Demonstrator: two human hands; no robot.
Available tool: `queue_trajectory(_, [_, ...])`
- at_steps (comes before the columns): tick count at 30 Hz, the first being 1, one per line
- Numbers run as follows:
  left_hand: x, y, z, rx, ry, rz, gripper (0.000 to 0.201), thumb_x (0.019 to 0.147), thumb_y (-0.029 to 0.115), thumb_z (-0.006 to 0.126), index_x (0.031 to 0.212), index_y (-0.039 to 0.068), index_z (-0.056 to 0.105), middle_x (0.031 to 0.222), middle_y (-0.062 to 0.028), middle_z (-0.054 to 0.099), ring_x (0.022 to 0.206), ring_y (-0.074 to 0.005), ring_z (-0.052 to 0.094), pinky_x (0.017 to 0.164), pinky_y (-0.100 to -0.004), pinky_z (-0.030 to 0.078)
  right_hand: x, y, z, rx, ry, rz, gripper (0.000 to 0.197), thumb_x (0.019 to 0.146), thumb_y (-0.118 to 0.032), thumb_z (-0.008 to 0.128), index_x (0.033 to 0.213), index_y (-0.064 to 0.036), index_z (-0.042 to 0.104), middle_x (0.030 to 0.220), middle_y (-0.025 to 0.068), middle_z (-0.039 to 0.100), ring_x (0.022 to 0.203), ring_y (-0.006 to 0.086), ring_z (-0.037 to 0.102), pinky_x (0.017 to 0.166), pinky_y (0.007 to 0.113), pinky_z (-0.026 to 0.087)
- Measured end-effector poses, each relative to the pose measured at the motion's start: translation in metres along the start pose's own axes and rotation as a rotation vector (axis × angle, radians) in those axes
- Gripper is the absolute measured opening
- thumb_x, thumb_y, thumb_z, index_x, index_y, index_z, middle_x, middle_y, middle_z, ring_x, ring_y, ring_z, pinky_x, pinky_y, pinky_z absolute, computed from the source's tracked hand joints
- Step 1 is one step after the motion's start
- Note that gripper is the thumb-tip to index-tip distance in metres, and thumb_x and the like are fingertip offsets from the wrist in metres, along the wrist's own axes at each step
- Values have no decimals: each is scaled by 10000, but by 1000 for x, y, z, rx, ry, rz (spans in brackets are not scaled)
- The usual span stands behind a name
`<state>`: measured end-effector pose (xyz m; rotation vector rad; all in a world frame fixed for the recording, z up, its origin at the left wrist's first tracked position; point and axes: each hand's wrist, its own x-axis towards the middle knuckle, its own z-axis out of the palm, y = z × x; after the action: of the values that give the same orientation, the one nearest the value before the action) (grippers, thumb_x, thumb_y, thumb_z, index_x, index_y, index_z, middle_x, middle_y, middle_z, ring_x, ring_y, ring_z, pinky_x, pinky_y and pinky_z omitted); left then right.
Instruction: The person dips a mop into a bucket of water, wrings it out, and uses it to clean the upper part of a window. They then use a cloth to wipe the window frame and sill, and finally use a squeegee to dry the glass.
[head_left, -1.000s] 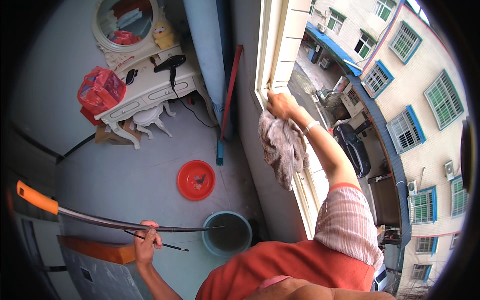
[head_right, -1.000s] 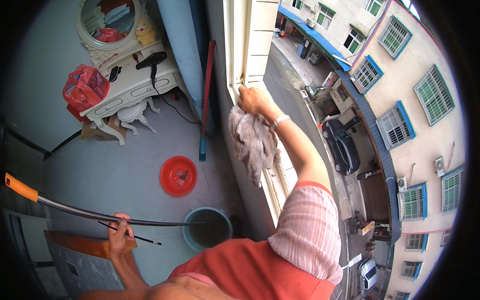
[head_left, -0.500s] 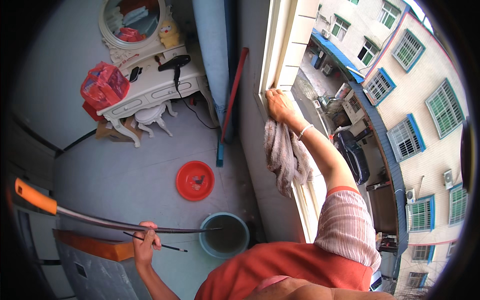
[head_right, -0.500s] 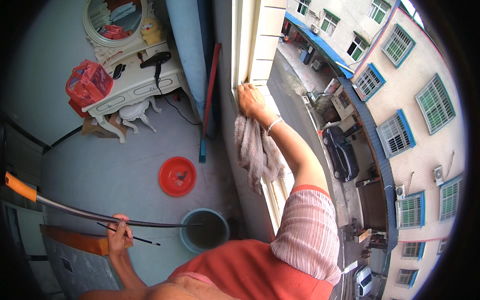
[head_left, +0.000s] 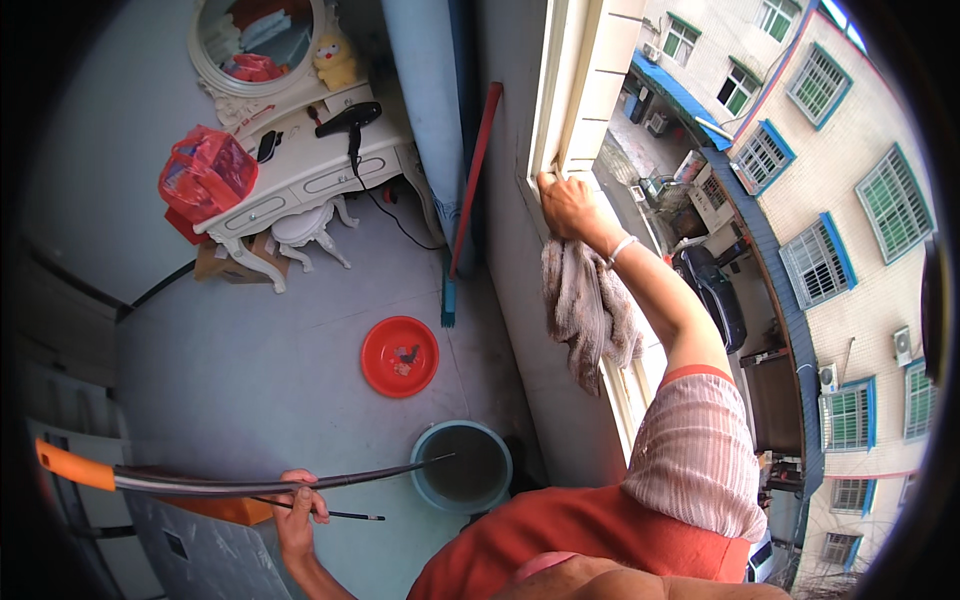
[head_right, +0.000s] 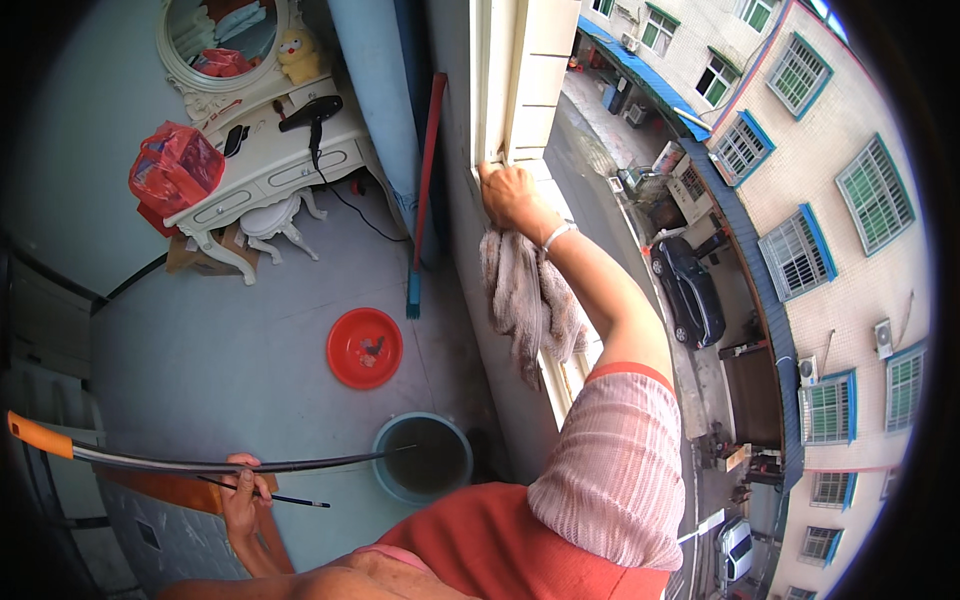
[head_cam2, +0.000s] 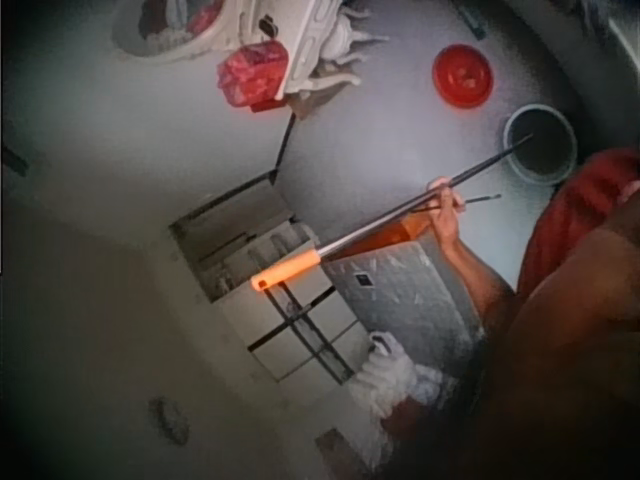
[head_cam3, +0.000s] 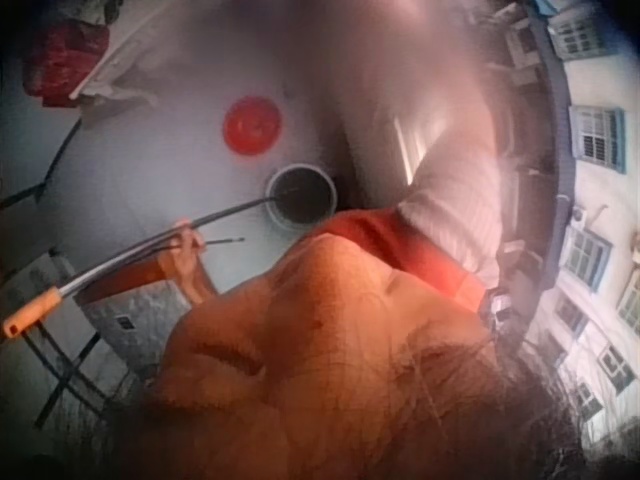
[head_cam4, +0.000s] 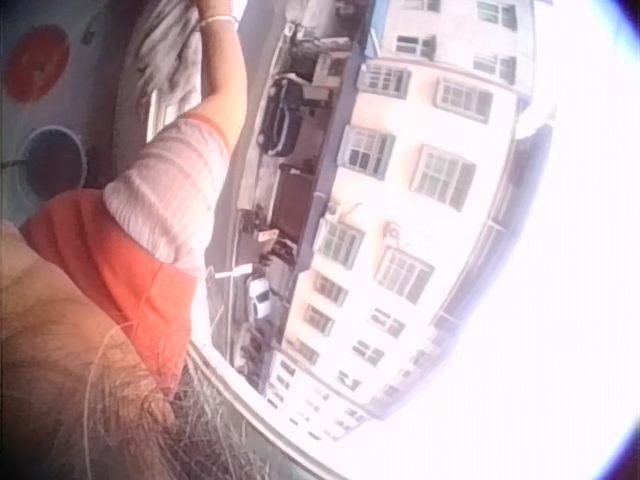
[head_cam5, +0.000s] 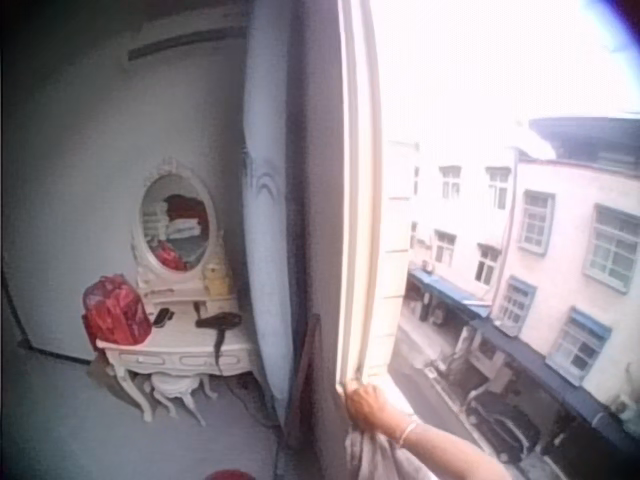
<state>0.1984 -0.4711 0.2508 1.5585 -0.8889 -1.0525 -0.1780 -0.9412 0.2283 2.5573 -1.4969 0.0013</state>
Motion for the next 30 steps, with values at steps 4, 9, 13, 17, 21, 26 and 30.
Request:
queue_trajectory(4, [-3,-15,-12,-22,13,25,252,985,293,487,1031,45,486,562,-16,498,437,-82,455,408,-202,384,-39,-8,-9,129,10,53,246,786,-64,482,1003,36,428,775,269,625,817,468,615,727,509,499])
queue_trajectory(9, [8,-11,-9,-32,-25,28,254,987,293,483,1029,42,486,562,-14,499,440,-79,461,402,-193,385,-30,15,-4,232,176,134,299,813,-103,497,1109,-63,481,920,227,628,928,409,591,778,472,499])
queue_trajectory(13, [11,-1,5,-36,-8,6,238,967,270,520,1003,35,503,539,-21,495,447,-78,444,418,-206,347,1,18,11,-65,120,207,306,860,-160,469,1139,-126,591,924,182,648,941,334,626,779,445,514])
queue_trajectory(17, [10,-2,8,-48,-7,39,237,967,265,523,1003,32,501,541,-19,499,445,-78,443,415,-204,349,15,24,6,-28,-167,221,354,889,-189,387,1191,-181,573,886,168,678,857,348,675,755,452,520])
queue_trajectory(21, [9,-4,6,-51,5,19,242,968,265,520,1005,27,498,543,-19,500,444,-78,444,411,-205,352,17,29,4,7,-184,195,375,878,-178,380,1207,-151,558,919,180,677,882,342,671,760,451,517])
queue_trajectory(26, [10,0,12,-62,-11,32,246,965,271,526,1007,30,498,547,-17,497,447,-76,448,415,-203,356,31,33,7,-24,-180,175,376,851,-163,424,1201,-109,550,943,191,673,921,360,660,796,453,507])
queue_trajectory(30, [6,0,12,-55,-9,27,237,966,270,525,1011,38,500,546,-16,494,449,-75,446,417,-200,355,22,26,-6,164,-193,279,325,821,-151,452,1126,-102,553,1008,218,652,989,378,631,845,456,486])
